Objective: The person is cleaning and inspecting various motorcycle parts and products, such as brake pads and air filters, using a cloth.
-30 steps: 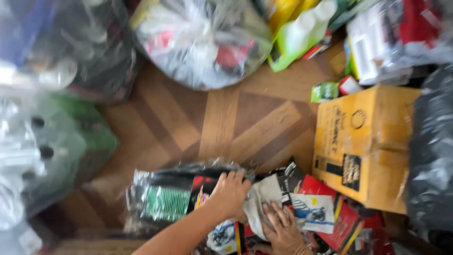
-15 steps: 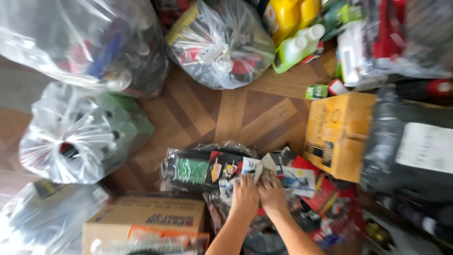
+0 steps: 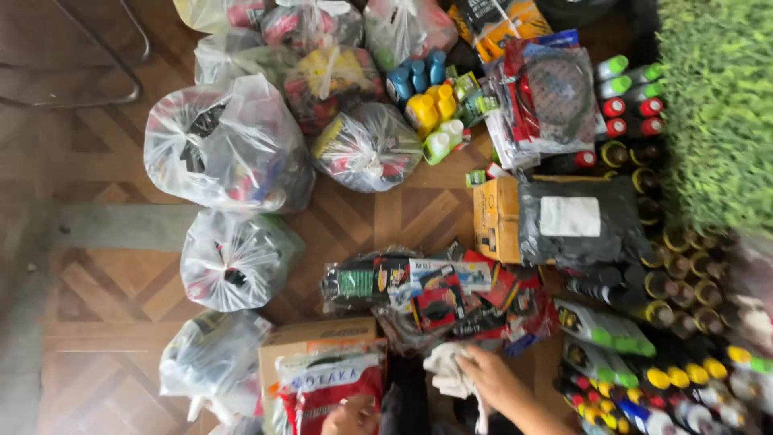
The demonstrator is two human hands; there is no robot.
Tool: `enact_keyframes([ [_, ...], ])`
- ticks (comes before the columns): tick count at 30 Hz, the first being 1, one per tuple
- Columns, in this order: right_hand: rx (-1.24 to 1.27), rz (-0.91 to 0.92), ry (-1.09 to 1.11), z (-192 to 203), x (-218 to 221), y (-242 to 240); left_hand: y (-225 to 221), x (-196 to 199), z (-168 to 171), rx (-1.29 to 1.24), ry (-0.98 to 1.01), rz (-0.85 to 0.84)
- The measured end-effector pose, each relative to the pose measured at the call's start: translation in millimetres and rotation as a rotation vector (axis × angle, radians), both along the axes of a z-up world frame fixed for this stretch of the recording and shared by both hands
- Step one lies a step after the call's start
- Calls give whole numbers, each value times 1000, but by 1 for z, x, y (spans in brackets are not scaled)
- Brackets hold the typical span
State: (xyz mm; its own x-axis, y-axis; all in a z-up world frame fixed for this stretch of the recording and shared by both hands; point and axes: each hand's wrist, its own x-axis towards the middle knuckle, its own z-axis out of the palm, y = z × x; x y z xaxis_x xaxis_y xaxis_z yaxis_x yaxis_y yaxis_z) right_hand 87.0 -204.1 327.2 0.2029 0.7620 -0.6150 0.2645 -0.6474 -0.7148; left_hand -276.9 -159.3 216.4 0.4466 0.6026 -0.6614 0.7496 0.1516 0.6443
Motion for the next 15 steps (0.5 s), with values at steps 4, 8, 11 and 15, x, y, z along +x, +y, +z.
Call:
enact_keyframes([
  [4, -190, -121, 54, 87, 16, 20, -2, -95, 20, -119, 147, 147],
  [8, -300, -223, -165, 112, 63, 8, -2, -161, 33, -175, 395, 63],
  [11, -62, -464, -118, 110, 97, -9, -5, -180, 63, -122, 368, 53],
  [15, -46, -701, 8, 158, 107, -11, 31, -134, 116, -63, 281, 137],
])
